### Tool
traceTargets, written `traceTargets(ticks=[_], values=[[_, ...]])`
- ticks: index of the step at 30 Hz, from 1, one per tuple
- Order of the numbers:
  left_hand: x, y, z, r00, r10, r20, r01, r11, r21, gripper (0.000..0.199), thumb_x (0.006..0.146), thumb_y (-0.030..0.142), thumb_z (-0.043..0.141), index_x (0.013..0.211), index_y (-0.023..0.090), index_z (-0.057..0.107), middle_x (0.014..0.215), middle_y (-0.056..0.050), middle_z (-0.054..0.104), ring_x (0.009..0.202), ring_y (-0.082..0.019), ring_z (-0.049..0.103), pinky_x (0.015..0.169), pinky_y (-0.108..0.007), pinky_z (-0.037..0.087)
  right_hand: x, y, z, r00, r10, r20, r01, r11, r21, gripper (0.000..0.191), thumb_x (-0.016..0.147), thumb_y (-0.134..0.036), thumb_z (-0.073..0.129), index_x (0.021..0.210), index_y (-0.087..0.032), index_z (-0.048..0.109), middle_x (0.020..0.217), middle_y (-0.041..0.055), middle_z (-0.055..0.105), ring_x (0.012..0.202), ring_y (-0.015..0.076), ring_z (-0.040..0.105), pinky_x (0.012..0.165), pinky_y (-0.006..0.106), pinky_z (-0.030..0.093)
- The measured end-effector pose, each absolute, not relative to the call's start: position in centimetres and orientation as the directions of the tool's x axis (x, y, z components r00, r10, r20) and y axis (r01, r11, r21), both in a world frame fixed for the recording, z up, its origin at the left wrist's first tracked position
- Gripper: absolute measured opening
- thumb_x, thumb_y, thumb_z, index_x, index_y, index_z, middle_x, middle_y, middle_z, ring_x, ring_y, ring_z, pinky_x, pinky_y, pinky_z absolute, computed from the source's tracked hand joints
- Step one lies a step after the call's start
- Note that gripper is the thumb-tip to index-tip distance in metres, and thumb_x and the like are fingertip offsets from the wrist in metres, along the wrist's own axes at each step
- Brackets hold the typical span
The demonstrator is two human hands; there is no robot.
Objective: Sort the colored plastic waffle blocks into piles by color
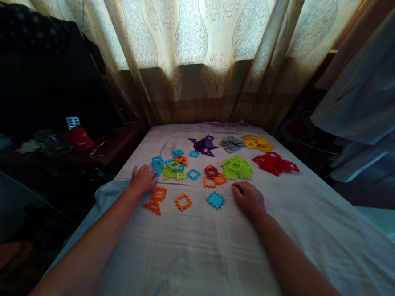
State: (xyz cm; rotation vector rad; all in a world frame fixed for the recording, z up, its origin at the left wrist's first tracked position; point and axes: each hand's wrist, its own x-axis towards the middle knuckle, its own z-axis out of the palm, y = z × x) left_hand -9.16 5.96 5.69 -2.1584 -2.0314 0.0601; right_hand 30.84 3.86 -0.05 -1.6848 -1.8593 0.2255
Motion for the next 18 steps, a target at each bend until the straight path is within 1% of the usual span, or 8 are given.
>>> traceTargets(ticks=[3,6,8,10,12,14,18], values=[[-9.6,5.9,6.2,0.073,0.988,0.136,0.986,-0.051,-0.161,0.030,0.088,0.031,0.049,0.104,0.023,0.073,0.135,-0.014,0.061,0.130,-0.034,0.048,0.112,-0.059,0.022,30.8,4.0,-0.1,0.016,0.945,0.326,0.839,0.165,-0.519,0.026,0.086,-0.028,0.049,0.090,-0.022,0.074,0.097,0.0071,0.073,0.093,0.0210,0.066,0.080,0.032,0.050],[-8.5,6.7,6.6,0.095,0.983,0.160,0.986,-0.072,-0.147,0.029,0.086,0.030,0.049,0.103,0.022,0.072,0.123,-0.013,0.067,0.120,-0.031,0.056,0.108,-0.052,0.031,30.8,4.0,-0.3,0.031,0.945,0.325,0.829,0.158,-0.537,0.025,0.085,-0.029,0.050,0.088,-0.023,0.074,0.095,0.0057,0.073,0.091,0.0203,0.066,0.081,0.032,0.050],[-7.5,7.5,6.6,0.113,0.982,0.149,0.986,-0.092,-0.138,0.029,0.085,0.028,0.050,0.103,0.022,0.072,0.114,-0.012,0.070,0.110,-0.028,0.060,0.101,-0.046,0.039,30.9,4.0,-0.3,0.035,0.949,0.314,0.821,0.151,-0.550,0.025,0.085,-0.030,0.050,0.089,-0.023,0.074,0.096,0.0059,0.074,0.091,0.0205,0.066,0.081,0.033,0.051],[-6.8,8.4,6.4,0.124,0.984,0.131,0.985,-0.106,-0.139,0.029,0.084,0.025,0.051,0.102,0.023,0.073,0.108,-0.011,0.071,0.103,-0.027,0.062,0.092,-0.041,0.044,31.0,4.0,-0.2,0.031,0.953,0.301,0.816,0.150,-0.559,0.026,0.085,-0.031,0.050,0.090,-0.023,0.074,0.097,0.0062,0.074,0.091,0.0209,0.066,0.081,0.033,0.051],[-6.5,9.2,6.1,0.136,0.984,0.116,0.982,-0.119,-0.145,0.029,0.082,0.023,0.051,0.101,0.024,0.074,0.105,-0.011,0.071,0.101,-0.028,0.062,0.088,-0.039,0.046,31.1,4.0,-0.1,0.026,0.956,0.293,0.814,0.150,-0.562,0.027,0.085,-0.031,0.049,0.090,-0.023,0.074,0.097,0.0061,0.074,0.092,0.0210,0.067,0.080,0.033,0.051],[-6.6,9.8,6.0,0.155,0.983,0.097,0.978,-0.140,-0.152,0.028,0.080,0.022,0.052,0.097,0.025,0.075,0.102,-0.010,0.071,0.100,-0.027,0.062,0.086,-0.038,0.046,31.2,4.1,0.0,0.022,0.958,0.285,0.814,0.148,-0.562,0.027,0.085,-0.031,0.049,0.090,-0.023,0.074,0.097,0.0060,0.074,0.092,0.0208,0.067,0.080,0.033,0.051],[-7.1,10.5,6.3,0.217,0.974,0.068,0.968,-0.205,-0.143,0.024,0.078,0.023,0.052,0.085,0.023,0.075,0.101,-0.010,0.070,0.104,-0.028,0.061,0.090,-0.036,0.045,31.2,4.2,0.0,0.021,0.964,0.263,0.815,0.136,-0.563,0.026,0.085,-0.030,0.050,0.092,-0.022,0.074,0.098,0.0060,0.074,0.092,0.0207,0.067,0.081,0.033,0.051]])
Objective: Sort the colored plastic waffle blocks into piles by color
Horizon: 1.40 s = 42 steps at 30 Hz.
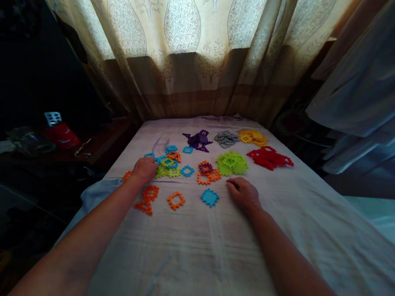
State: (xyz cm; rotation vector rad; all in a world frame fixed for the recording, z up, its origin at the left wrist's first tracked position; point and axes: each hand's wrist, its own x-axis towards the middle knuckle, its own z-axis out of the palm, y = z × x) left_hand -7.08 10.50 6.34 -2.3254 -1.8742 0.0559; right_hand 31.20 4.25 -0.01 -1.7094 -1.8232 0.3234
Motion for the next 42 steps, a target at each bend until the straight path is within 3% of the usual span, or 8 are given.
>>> traceTargets(ticks=[5,10,15,18,25,35,42], values=[[-8.4,11.0,7.1,0.290,0.954,0.076,0.956,-0.285,-0.067,0.022,0.076,0.033,0.057,0.085,0.024,0.074,0.110,-0.009,0.069,0.107,-0.027,0.061,0.097,-0.037,0.044,31.2,4.3,-0.2,0.023,0.956,0.291,0.809,0.153,-0.567,0.025,0.085,-0.030,0.050,0.090,-0.023,0.074,0.097,0.0053,0.074,0.090,0.0200,0.066,0.080,0.032,0.050],[-10.4,11.3,7.2,0.221,0.961,0.167,0.911,-0.264,0.318,0.032,0.076,0.044,0.052,0.087,0.022,0.073,0.101,-0.006,0.072,0.100,-0.024,0.064,0.095,-0.036,0.047,31.2,4.3,-0.3,0.029,0.960,0.277,0.803,0.143,-0.579,0.025,0.084,-0.030,0.051,0.090,-0.024,0.075,0.097,0.0049,0.074,0.090,0.0201,0.066,0.081,0.033,0.051],[-10.2,10.7,7.4,-0.027,0.999,0.036,0.699,-0.007,0.715,0.055,0.066,0.065,0.059,0.091,0.018,0.071,0.082,-0.002,0.071,0.077,-0.020,0.064,0.072,-0.030,0.051,31.2,4.4,-0.2,0.028,0.960,0.280,0.800,0.147,-0.582,0.025,0.084,-0.030,0.051,0.089,-0.025,0.075,0.096,0.0049,0.074,0.089,0.0202,0.066,0.081,0.033,0.051],[-8.2,11.0,7.5,-0.042,0.999,0.010,0.579,0.016,0.815,0.056,0.060,0.066,0.064,0.086,0.017,0.069,0.074,-0.001,0.069,0.070,-0.017,0.062,0.069,-0.029,0.051,31.1,4.3,0.0,0.031,0.961,0.276,0.805,0.140,-0.577,0.025,0.085,-0.029,0.051,0.089,-0.024,0.075,0.097,0.0055,0.074,0.091,0.0205,0.067,0.082,0.033,0.051],[0.5,13.4,6.6,0.130,0.991,0.043,0.594,-0.112,0.797,0.041,0.069,0.052,0.063,0.087,0.016,0.069,0.080,-0.003,0.071,0.075,-0.018,0.064,0.073,-0.030,0.051,31.1,4.3,0.4,0.029,0.967,0.253,0.799,0.130,-0.587,0.023,0.085,-0.027,0.052,0.089,-0.025,0.075,0.097,0.0042,0.075,0.091,0.0202,0.067,0.079,0.032,0.051],[14.7,16.2,6.4,0.293,0.950,0.103,0.693,-0.286,0.662,0.028,0.082,0.034,0.061,0.098,0.014,0.073,0.095,-0.010,0.074,0.086,-0.020,0.067,0.079,-0.030,0.049,31.1,4.7,0.7,0.062,0.972,0.226,0.793,0.089,-0.602,0.023,0.087,-0.025,0.053,0.092,-0.026,0.075,0.098,0.0030,0.075,0.092,0.0193,0.068,0.079,0.030,0.050],[15.9,14.9,5.6,0.308,0.943,0.124,0.772,-0.324,0.546,0.027,0.085,0.026,0.059,0.108,0.017,0.069,0.096,-0.006,0.074,0.083,-0.017,0.068,0.077,-0.027,0.050,31.3,5.0,0.6,0.069,0.976,0.208,0.802,0.070,-0.593,0.022,0.087,-0.025,0.055,0.094,-0.026,0.076,0.098,0.0026,0.075,0.090,0.0173,0.067,0.077,0.026,0.048]])
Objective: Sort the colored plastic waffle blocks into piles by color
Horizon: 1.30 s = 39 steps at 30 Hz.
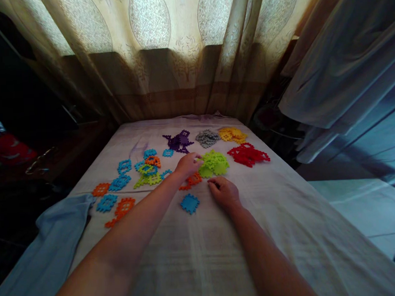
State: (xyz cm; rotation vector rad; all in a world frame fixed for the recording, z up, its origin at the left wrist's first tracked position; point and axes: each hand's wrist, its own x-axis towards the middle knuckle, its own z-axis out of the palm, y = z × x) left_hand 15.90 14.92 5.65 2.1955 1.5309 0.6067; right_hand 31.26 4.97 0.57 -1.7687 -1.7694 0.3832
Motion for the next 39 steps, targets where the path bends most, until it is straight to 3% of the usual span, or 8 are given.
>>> traceTargets(ticks=[7,10,13,15,23,31,39], values=[[4.6,12.5,6.0,0.188,0.959,0.212,0.907,-0.252,0.338,0.025,0.086,0.024,0.052,0.103,0.019,0.070,0.116,-0.009,0.069,0.114,-0.025,0.060,0.102,-0.036,0.044,31.5,5.2,0.1,0.068,0.975,0.210,0.804,0.071,-0.591,0.022,0.087,-0.027,0.054,0.093,-0.026,0.075,0.098,0.0015,0.076,0.090,0.0176,0.067,0.075,0.027,0.048],[-0.7,12.2,6.3,0.120,0.973,0.198,0.951,-0.170,0.260,0.028,0.082,0.028,0.056,0.104,0.019,0.071,0.114,-0.011,0.069,0.111,-0.028,0.062,0.100,-0.038,0.045,31.4,5.2,0.1,0.074,0.979,0.190,0.806,0.053,-0.590,0.022,0.087,-0.027,0.054,0.095,-0.025,0.075,0.100,0.0028,0.076,0.091,0.0187,0.068,0.077,0.028,0.048],[-4.1,12.0,6.0,0.179,0.977,0.115,0.979,-0.188,0.080,0.032,0.082,0.034,0.056,0.108,0.022,0.071,0.117,-0.008,0.069,0.111,-0.025,0.062,0.099,-0.036,0.045,31.3,5.1,0.2,0.080,0.978,0.193,0.809,0.049,-0.586,0.022,0.087,-0.028,0.055,0.094,-0.025,0.075,0.101,0.0029,0.076,0.091,0.0191,0.068,0.077,0.029,0.048],[-5.2,11.9,5.6,0.220,0.971,0.087,0.974,-0.224,0.027,0.030,0.083,0.034,0.055,0.106,0.023,0.071,0.120,-0.008,0.068,0.112,-0.025,0.062,0.099,-0.036,0.045,31.3,5.0,0.3,0.080,0.976,0.202,0.808,0.055,-0.586,0.022,0.086,-0.027,0.055,0.092,-0.025,0.075,0.100,0.0024,0.076,0.090,0.0189,0.068,0.076,0.028,0.048],[-3.7,12.3,6.3,0.243,0.958,0.155,0.963,-0.258,0.082,0.023,0.084,0.034,0.055,0.095,0.023,0.071,0.113,-0.007,0.070,0.106,-0.023,0.063,0.097,-0.036,0.046,31.3,5.0,0.3,0.074,0.976,0.204,0.799,0.064,-0.598,0.023,0.086,-0.027,0.054,0.093,-0.025,0.075,0.099,0.0031,0.075,0.091,0.0192,0.068,0.078,0.029,0.049],[8.4,14.2,8.1,0.448,0.879,0.161,0.872,-0.469,0.136,0.016,0.084,0.029,0.063,0.091,0.019,0.073,0.108,-0.008,0.070,0.104,-0.023,0.064,0.095,-0.035,0.049,31.2,5.0,0.3,0.070,0.974,0.214,0.801,0.073,-0.595,0.022,0.086,-0.026,0.054,0.092,-0.027,0.076,0.097,0.0025,0.075,0.089,0.0173,0.067,0.076,0.027,0.048],[17.7,16.2,8.7,0.515,0.834,0.197,0.818,-0.547,0.177,0.025,0.088,0.036,0.060,0.106,0.022,0.070,0.120,-0.007,0.067,0.113,-0.022,0.060,0.100,-0.033,0.046,31.1,5.1,0.7,0.061,0.978,0.198,0.818,0.064,-0.571,0.023,0.089,-0.026,0.053,0.095,-0.026,0.076,0.099,0.0026,0.075,0.091,0.0166,0.066,0.077,0.025,0.047]])
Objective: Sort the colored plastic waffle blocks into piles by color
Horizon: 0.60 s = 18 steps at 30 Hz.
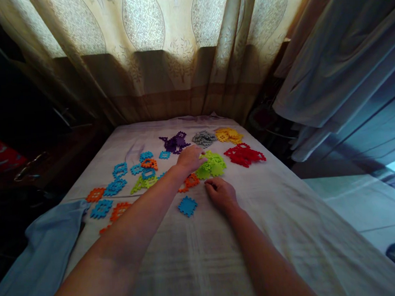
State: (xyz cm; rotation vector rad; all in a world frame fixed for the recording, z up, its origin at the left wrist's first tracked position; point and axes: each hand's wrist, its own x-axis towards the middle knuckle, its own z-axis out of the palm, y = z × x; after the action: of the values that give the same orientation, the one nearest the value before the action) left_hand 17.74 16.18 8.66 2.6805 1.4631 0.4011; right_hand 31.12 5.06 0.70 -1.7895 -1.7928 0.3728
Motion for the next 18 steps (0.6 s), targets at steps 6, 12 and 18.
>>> traceTargets(ticks=[6,12,18], values=[[12.7,15.4,7.4,0.430,0.888,0.162,0.867,-0.456,0.199,0.028,0.089,0.034,0.055,0.108,0.021,0.070,0.115,-0.007,0.070,0.108,-0.021,0.063,0.097,-0.032,0.047,31.2,5.1,0.6,0.066,0.977,0.203,0.810,0.067,-0.583,0.023,0.089,-0.025,0.054,0.096,-0.026,0.076,0.100,0.0029,0.075,0.092,0.0175,0.067,0.078,0.026,0.048],[1.1,12.9,7.2,0.199,0.971,0.132,0.956,-0.222,0.192,0.030,0.086,0.032,0.050,0.101,0.020,0.072,0.107,-0.006,0.073,0.097,-0.022,0.066,0.086,-0.031,0.050,31.3,5.2,0.1,0.074,0.972,0.223,0.808,0.073,-0.585,0.023,0.087,-0.026,0.054,0.093,-0.027,0.076,0.099,0.0019,0.076,0.090,0.0177,0.067,0.077,0.028,0.049],[-5.8,9.9,6.5,0.082,0.997,-0.014,0.980,-0.078,0.185,0.039,0.084,0.043,0.051,0.111,0.022,0.070,0.114,-0.005,0.073,0.101,-0.022,0.067,0.085,-0.028,0.050,31.4,5.1,0.1,0.079,0.974,0.214,0.808,0.063,-0.585,0.023,0.086,-0.029,0.054,0.092,-0.026,0.076,0.099,0.0025,0.076,0.090,0.0188,0.067,0.078,0.029,0.050]])
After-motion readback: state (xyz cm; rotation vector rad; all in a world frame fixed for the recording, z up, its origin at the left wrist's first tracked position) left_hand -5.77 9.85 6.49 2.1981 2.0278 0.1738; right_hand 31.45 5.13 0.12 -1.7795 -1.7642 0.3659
